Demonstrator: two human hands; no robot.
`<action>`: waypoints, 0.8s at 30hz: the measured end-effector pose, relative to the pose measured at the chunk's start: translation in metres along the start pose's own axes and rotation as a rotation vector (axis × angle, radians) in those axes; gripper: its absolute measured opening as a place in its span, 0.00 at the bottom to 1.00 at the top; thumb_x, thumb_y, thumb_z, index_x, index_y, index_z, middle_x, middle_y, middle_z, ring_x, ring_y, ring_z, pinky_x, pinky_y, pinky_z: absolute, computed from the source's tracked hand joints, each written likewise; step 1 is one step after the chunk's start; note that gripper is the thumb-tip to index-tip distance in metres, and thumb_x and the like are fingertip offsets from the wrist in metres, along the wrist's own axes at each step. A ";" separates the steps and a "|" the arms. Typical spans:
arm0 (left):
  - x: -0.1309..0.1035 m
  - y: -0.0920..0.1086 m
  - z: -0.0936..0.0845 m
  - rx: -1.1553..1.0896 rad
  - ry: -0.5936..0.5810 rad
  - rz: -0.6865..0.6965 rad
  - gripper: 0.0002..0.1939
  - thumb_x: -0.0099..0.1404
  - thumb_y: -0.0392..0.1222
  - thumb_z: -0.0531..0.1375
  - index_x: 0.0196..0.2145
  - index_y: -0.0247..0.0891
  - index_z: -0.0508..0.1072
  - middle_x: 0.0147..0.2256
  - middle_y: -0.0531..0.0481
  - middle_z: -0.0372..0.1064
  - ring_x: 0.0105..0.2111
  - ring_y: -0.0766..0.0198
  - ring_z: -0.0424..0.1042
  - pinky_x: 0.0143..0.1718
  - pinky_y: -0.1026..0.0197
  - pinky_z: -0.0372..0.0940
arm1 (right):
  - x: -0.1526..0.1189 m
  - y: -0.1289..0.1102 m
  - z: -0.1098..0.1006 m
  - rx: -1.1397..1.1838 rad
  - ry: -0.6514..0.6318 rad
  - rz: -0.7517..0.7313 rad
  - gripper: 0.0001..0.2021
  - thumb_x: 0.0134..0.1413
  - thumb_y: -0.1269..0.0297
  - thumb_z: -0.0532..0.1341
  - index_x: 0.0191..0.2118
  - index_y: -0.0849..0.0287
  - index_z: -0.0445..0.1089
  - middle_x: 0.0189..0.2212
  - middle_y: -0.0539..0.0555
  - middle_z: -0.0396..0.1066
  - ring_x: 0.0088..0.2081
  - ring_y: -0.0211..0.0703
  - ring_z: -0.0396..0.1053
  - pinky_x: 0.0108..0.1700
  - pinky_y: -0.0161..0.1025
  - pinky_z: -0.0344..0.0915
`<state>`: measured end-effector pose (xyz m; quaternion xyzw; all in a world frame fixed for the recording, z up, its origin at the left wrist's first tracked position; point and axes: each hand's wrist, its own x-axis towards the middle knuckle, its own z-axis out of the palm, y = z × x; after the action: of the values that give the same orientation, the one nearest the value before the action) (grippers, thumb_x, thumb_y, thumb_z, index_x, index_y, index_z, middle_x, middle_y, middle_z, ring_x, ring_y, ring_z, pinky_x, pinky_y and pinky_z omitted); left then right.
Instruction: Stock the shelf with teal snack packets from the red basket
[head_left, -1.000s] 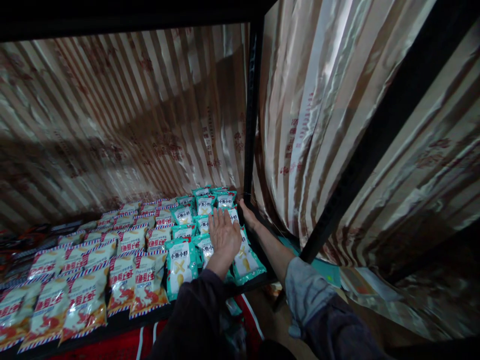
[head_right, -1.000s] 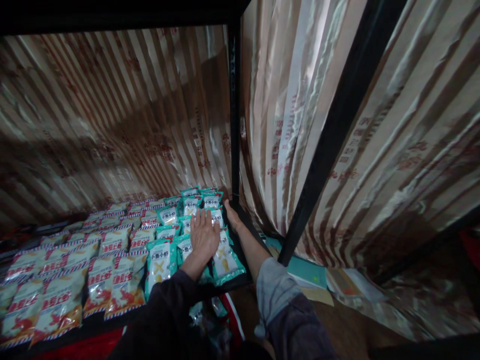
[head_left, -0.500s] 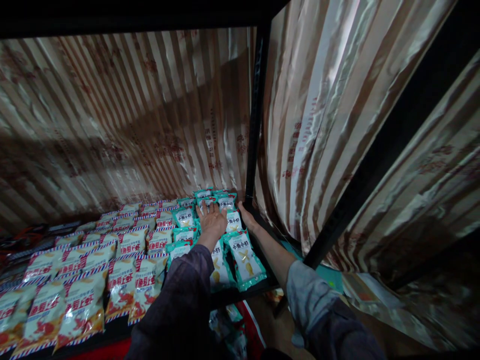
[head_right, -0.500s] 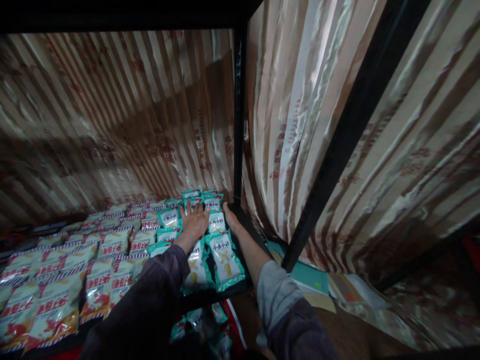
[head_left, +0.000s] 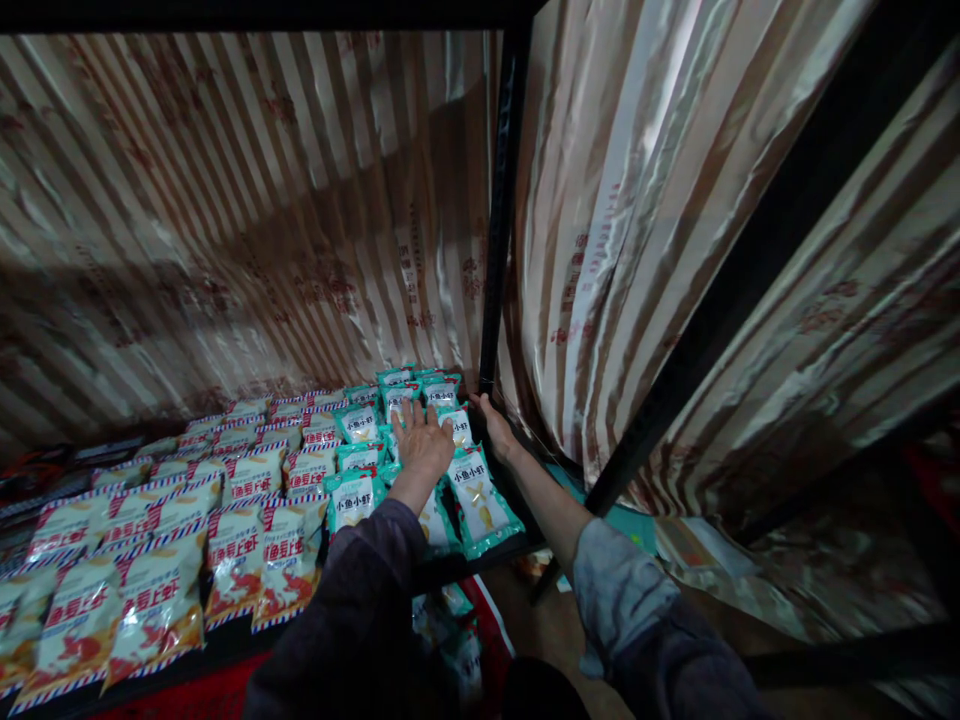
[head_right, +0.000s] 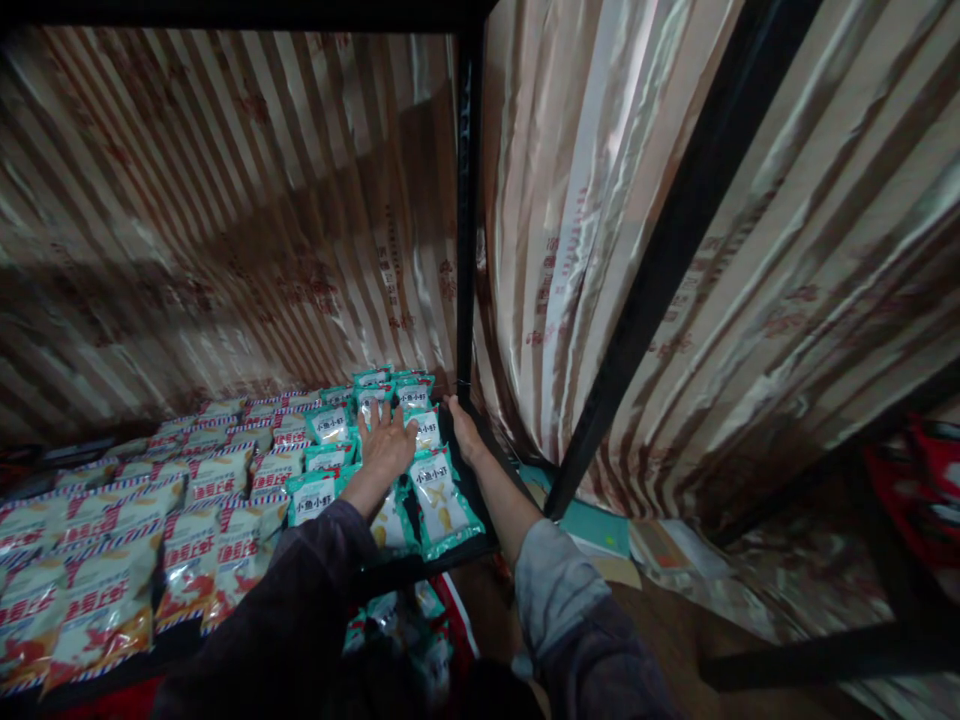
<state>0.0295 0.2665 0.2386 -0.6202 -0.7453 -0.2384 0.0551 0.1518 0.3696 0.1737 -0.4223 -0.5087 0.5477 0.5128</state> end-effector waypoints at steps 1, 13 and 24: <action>-0.008 0.005 -0.003 -0.020 -0.006 0.011 0.26 0.65 0.47 0.45 0.55 0.29 0.63 0.59 0.35 0.54 0.63 0.48 0.41 0.61 0.42 0.35 | -0.006 -0.002 -0.002 0.009 -0.004 -0.006 0.29 0.56 0.43 0.46 0.53 0.58 0.65 0.53 0.55 0.66 0.56 0.45 0.60 0.61 0.45 0.50; -0.152 0.037 0.022 -0.214 -0.012 0.227 0.25 0.64 0.36 0.46 0.57 0.23 0.56 0.62 0.30 0.41 0.63 0.47 0.32 0.59 0.42 0.46 | -0.099 0.005 -0.022 -0.092 -0.086 -0.077 0.32 0.53 0.39 0.47 0.56 0.55 0.62 0.59 0.51 0.57 0.61 0.44 0.50 0.64 0.44 0.40; -0.138 0.022 0.033 -0.134 0.021 0.279 0.25 0.61 0.29 0.45 0.56 0.20 0.57 0.61 0.27 0.43 0.63 0.48 0.28 0.59 0.43 0.47 | -0.096 0.012 -0.018 -0.226 -0.139 -0.138 0.34 0.54 0.38 0.44 0.59 0.55 0.56 0.61 0.52 0.52 0.62 0.42 0.48 0.64 0.43 0.39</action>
<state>0.0879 0.1595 0.1636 -0.7173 -0.6339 -0.2842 0.0541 0.1786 0.2775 0.1536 -0.4024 -0.6292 0.4785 0.4617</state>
